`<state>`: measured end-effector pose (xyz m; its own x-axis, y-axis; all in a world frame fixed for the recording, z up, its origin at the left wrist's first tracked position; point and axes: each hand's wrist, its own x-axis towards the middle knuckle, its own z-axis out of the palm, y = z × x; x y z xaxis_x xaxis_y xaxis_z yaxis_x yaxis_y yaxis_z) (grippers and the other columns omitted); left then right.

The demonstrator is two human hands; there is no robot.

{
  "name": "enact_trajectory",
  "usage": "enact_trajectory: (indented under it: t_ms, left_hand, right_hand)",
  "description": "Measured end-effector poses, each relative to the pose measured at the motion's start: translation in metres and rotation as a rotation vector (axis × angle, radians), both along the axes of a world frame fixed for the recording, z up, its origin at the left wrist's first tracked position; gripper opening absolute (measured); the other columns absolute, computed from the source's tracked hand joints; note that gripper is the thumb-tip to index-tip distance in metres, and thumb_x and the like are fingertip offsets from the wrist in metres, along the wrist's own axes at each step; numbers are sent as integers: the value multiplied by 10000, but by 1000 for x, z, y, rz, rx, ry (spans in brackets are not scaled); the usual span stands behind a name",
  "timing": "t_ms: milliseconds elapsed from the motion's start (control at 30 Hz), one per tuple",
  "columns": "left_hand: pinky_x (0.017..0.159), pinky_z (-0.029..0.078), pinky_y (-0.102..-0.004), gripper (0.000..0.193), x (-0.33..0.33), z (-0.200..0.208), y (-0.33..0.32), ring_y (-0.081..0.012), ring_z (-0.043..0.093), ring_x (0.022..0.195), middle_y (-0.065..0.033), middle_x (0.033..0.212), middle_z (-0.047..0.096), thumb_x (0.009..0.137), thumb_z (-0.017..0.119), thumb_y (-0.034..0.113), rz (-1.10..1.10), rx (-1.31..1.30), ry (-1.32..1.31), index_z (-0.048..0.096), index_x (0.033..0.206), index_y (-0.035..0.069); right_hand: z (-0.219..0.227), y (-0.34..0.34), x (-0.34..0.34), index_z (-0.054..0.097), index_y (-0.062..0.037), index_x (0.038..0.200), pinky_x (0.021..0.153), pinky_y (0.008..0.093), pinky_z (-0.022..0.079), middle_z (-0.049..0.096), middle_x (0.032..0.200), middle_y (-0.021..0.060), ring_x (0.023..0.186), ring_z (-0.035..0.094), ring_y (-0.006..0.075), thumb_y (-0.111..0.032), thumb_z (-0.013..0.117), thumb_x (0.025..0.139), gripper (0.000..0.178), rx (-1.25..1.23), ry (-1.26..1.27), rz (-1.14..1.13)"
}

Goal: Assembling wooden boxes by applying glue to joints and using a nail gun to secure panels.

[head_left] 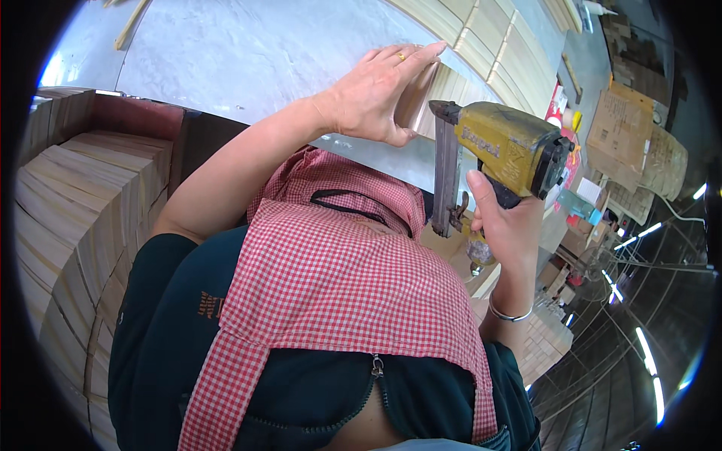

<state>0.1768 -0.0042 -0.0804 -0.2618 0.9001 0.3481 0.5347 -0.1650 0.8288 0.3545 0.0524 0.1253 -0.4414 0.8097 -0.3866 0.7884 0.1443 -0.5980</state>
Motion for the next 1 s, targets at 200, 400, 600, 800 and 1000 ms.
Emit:
enact_trajectory:
  t_ms: [200, 400, 600, 800, 1000]
  left_hand:
    - [1203, 298, -541, 1225, 0, 0, 0, -426, 409, 1396, -213, 1453, 500, 601, 817, 258, 8, -7, 10, 155, 1622, 108]
    - [1202, 293, -514, 1176, 2, 1, -5, -424, 373, 1433, -245, 1439, 499, 646, 831, 321, 22, -25, 11, 201, 1587, 4]
    - [1232, 267, -517, 1114, 19, 7, -12, -412, 252, 1511, -221, 1525, 429, 727, 827, 346, 157, -85, -105, 212, 1588, -2]
    - [1236, 267, -483, 1075, 25, 6, -10, -445, 278, 1493, -256, 1509, 433, 725, 847, 360, 230, -86, -76, 286, 1544, -52]
    - [1235, 267, -488, 1064, 24, 7, -10, -439, 271, 1498, -248, 1524, 416, 721, 846, 357, 225, -100, -83, 302, 1540, -49]
  right_hand:
    - [-2, 5, 1, 646, 42, 1160, 440, 227, 409, 705, 834, 78, 505, 535, 107, -89, 772, 879, 335, 39, 19, 36]
    - [8, 10, -10, 654, 40, 1142, 432, 221, 414, 701, 818, 73, 495, 528, 100, -91, 780, 870, 327, 3, -97, 16]
    - [15, 21, -16, 666, 33, 1030, 412, 214, 414, 627, 653, 40, 444, 511, 89, -183, 787, 889, 285, 29, -56, 9]
    - [10, 42, -31, 671, 25, 969, 402, 210, 399, 577, 559, 13, 417, 492, 87, -211, 778, 902, 268, 87, -6, -7]
    - [8, 54, -31, 657, 36, 1102, 409, 212, 418, 651, 736, 48, 456, 507, 90, -166, 805, 862, 347, 15, -67, -18]
